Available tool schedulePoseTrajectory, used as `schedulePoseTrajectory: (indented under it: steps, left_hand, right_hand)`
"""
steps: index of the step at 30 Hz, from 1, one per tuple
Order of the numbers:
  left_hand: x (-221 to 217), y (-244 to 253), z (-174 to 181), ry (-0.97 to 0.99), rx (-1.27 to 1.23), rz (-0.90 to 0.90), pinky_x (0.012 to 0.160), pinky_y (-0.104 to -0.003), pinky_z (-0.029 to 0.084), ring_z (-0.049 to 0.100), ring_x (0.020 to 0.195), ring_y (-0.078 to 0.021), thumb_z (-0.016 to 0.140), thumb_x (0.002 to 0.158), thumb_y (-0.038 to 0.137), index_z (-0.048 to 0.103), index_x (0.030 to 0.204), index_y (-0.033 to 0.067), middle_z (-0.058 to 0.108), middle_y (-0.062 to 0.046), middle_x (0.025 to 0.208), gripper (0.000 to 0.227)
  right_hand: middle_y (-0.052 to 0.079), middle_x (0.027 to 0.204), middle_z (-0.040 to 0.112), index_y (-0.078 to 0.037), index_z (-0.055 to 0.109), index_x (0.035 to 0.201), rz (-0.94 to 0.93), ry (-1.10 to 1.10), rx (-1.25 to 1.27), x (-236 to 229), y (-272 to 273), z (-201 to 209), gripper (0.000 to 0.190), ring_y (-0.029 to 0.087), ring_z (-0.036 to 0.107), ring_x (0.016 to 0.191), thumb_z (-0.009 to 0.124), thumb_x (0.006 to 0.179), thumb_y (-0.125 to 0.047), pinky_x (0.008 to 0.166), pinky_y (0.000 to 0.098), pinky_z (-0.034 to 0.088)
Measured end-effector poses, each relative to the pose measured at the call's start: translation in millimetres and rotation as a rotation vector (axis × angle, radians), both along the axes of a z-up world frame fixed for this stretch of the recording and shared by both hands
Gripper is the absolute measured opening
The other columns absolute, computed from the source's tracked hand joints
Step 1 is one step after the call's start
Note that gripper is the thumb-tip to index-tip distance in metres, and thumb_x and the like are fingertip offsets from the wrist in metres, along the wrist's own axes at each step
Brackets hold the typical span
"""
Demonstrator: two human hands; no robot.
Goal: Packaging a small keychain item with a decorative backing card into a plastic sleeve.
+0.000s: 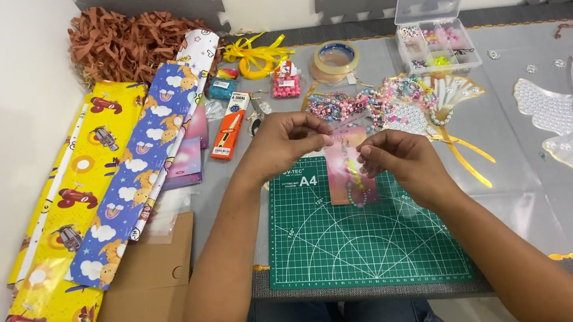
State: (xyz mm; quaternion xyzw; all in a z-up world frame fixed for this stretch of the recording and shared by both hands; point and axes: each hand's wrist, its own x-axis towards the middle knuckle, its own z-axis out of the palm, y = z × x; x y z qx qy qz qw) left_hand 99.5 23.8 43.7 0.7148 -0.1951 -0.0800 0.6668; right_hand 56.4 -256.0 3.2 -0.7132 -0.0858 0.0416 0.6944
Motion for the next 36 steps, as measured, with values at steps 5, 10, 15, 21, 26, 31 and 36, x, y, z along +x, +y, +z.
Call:
schedulePoseTrajectory:
  steps: [5, 10, 15, 21, 26, 31, 36]
  left_hand:
    - [3, -9, -11, 0.009, 0.021, 0.018, 0.081, -0.032, 0.068, 0.082, 0.087, -0.0165, 0.089, 0.096, 0.006, 0.089, 0.117, 0.0047, 0.087, -0.014, 0.093, 0.022]
    - [0, -17, -9, 0.045, -0.013, 0.004, 0.085, -0.034, 0.07, 0.083, 0.092, -0.0199, 0.089, 0.096, 0.006, 0.088, 0.119, 0.0021, 0.088, -0.018, 0.096, 0.023]
    - [-2, -14, 8, -0.046, -0.067, 0.064, 0.082, -0.034, 0.07, 0.082, 0.087, -0.0188, 0.09, 0.098, 0.005, 0.088, 0.118, 0.0035, 0.086, -0.014, 0.094, 0.02]
    - [1, -15, 48, -0.215, 0.071, -0.028, 0.075, -0.031, 0.066, 0.076, 0.08, -0.0134, 0.09, 0.096, 0.008, 0.089, 0.11, 0.0062, 0.083, -0.009, 0.086, 0.014]
    - [16, -19, 49, -0.245, 0.063, -0.101, 0.078, -0.034, 0.063, 0.073, 0.086, -0.016, 0.087, 0.099, 0.008, 0.086, 0.108, 0.0062, 0.081, -0.009, 0.089, 0.01]
    - [14, -19, 51, -0.228, 0.088, -0.122, 0.076, -0.031, 0.062, 0.07, 0.085, -0.0121, 0.086, 0.097, 0.007, 0.084, 0.105, 0.0063, 0.078, -0.005, 0.085, 0.008]
    - [15, -10, 55, -0.225, 0.135, -0.113, 0.078, -0.039, 0.069, 0.08, 0.084, -0.0269, 0.083, 0.101, 0.001, 0.086, 0.113, 0.0007, 0.082, -0.019, 0.092, 0.013]
  right_hand:
    - [0.026, 0.094, 0.082, 0.009, 0.083, 0.118, 0.0, -0.046, -0.074, -7, 1, 6, 0.017, 0.034, 0.085, 0.089, 0.08, 0.109, -0.005, 0.085, 0.0484, 0.072]
    - [0.025, 0.098, 0.085, 0.007, 0.084, 0.119, -0.001, -0.126, -0.165, -13, 4, 19, 0.019, 0.033, 0.086, 0.093, 0.083, 0.107, -0.007, 0.089, 0.0485, 0.071]
    - [0.019, 0.146, 0.068, -0.007, 0.07, 0.159, -0.305, -1.074, -0.69, -6, 3, 35, 0.066, 0.043, 0.067, 0.131, 0.098, 0.101, -0.018, 0.11, 0.0557, 0.051]
    - [0.002, 0.133, 0.074, -0.02, 0.083, 0.141, -0.293, -1.248, -0.92, 4, 7, 56, 0.039, 0.028, 0.063, 0.124, 0.094, 0.105, -0.031, 0.113, 0.0527, 0.043]
    - [-0.002, 0.12, 0.072, -0.02, 0.078, 0.123, -0.273, -1.242, -0.866, 14, 15, 63, 0.026, 0.027, 0.063, 0.113, 0.094, 0.105, -0.032, 0.105, 0.0488, 0.039]
    - [-0.001, 0.114, 0.073, -0.019, 0.076, 0.109, -0.263, -1.222, -0.81, 13, 20, 61, 0.025, 0.027, 0.065, 0.11, 0.098, 0.1, -0.027, 0.105, 0.0519, 0.04]
    - [-0.002, 0.105, 0.076, -0.018, 0.078, 0.114, -0.268, -1.211, -0.75, 13, 16, 54, 0.024, 0.026, 0.069, 0.105, 0.098, 0.102, -0.021, 0.106, 0.0518, 0.042]
